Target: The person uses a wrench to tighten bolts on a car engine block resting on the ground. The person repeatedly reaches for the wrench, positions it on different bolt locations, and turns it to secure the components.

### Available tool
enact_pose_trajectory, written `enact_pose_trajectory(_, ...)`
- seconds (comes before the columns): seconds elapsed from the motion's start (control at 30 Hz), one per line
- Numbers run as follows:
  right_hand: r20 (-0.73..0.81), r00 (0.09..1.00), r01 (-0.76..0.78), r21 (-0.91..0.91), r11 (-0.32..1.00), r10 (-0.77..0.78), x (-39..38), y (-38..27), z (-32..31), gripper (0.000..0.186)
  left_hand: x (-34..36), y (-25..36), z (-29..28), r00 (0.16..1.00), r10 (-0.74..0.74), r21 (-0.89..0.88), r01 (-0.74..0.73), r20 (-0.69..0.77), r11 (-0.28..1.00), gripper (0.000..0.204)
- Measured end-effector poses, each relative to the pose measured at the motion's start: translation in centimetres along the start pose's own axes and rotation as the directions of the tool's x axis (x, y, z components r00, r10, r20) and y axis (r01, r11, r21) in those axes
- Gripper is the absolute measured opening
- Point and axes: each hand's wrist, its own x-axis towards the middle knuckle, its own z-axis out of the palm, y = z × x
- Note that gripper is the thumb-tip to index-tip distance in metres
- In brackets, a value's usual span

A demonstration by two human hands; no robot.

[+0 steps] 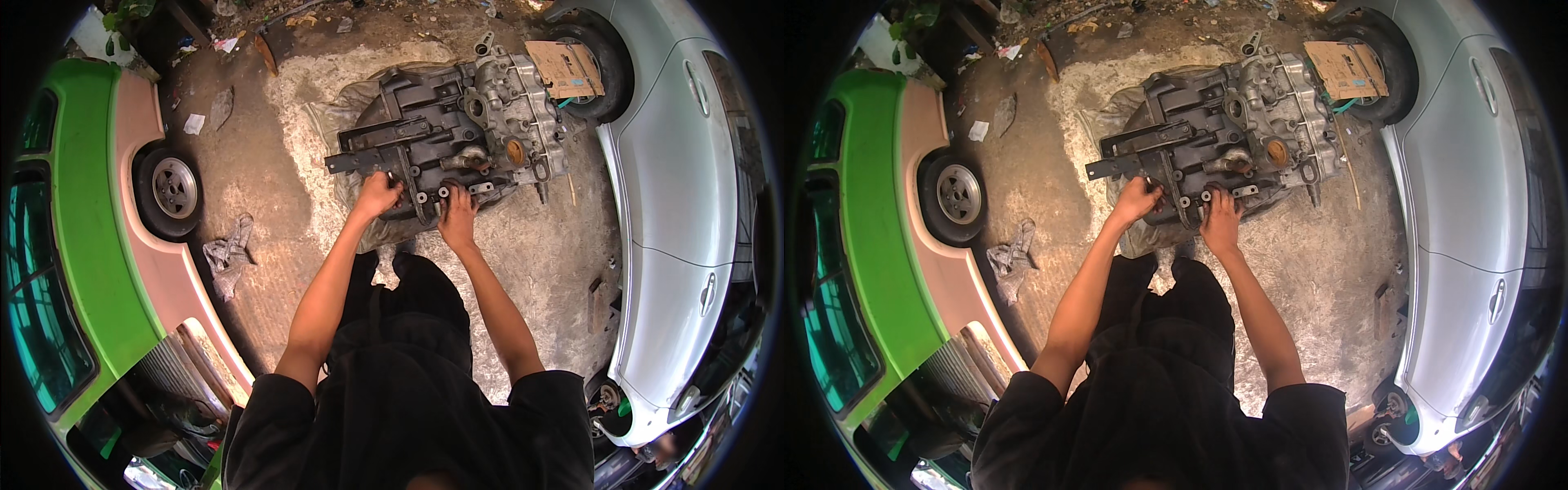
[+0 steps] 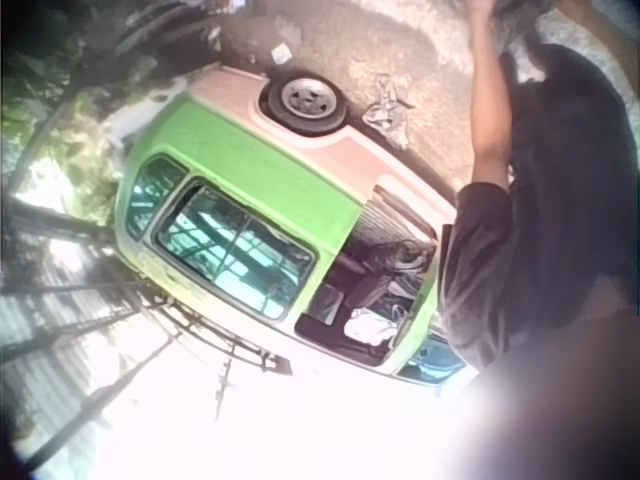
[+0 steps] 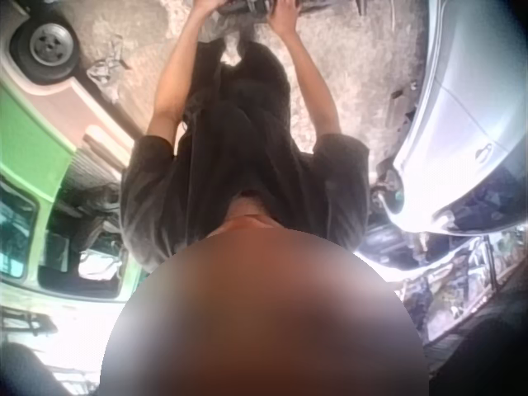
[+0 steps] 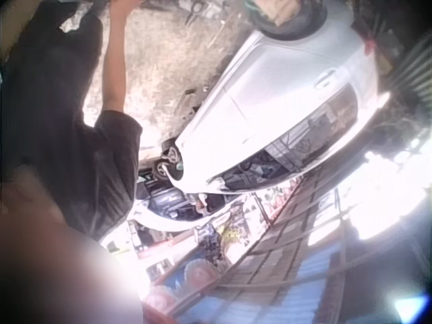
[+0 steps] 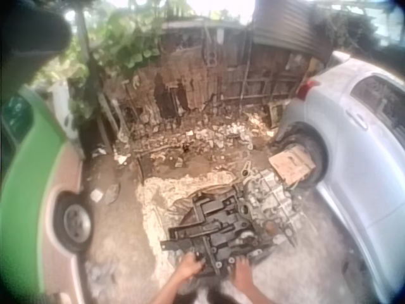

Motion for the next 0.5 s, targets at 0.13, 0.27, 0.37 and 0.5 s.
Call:
enact_pose_trajectory(0.13, -0.007, 1.000, 0.008, 0.002, 1.000, -0.008, 0.0, -0.1, -0.1, 0.040, 0.5, -1.0, -0.1, 0.999, 0.042, -0.074, -0.042, 0.005, 0.996, 0.019)
enact_pose_trajectory(0.27, 0.033, 0.999, -0.001, -0.012, 1.000, 0.001, 0.1, -0.2, -0.3, 0.044, 0.5, -0.9, -0.2, 0.998, 0.040, -0.170, -0.031, 0.050, 0.985, 0.019)
enact_pose_trajectory(0.37, 0.025, 1.000, 0.007, -0.015, 1.000, -0.007, 0.1, -0.2, -0.4, 0.043, 0.4, 0.1, -0.3, 0.999, 0.017, -0.149, -0.010, 0.048, 0.989, 0.020)
enact_pose_trajectory(0.5, 0.024, 1.000, 0.007, -0.033, 0.999, -0.006, 0.1, -0.1, -0.2, 0.042, -0.5, 1.2, 0.0, 1.000, 0.020, -0.087, -0.020, -0.005, 0.996, 0.021)
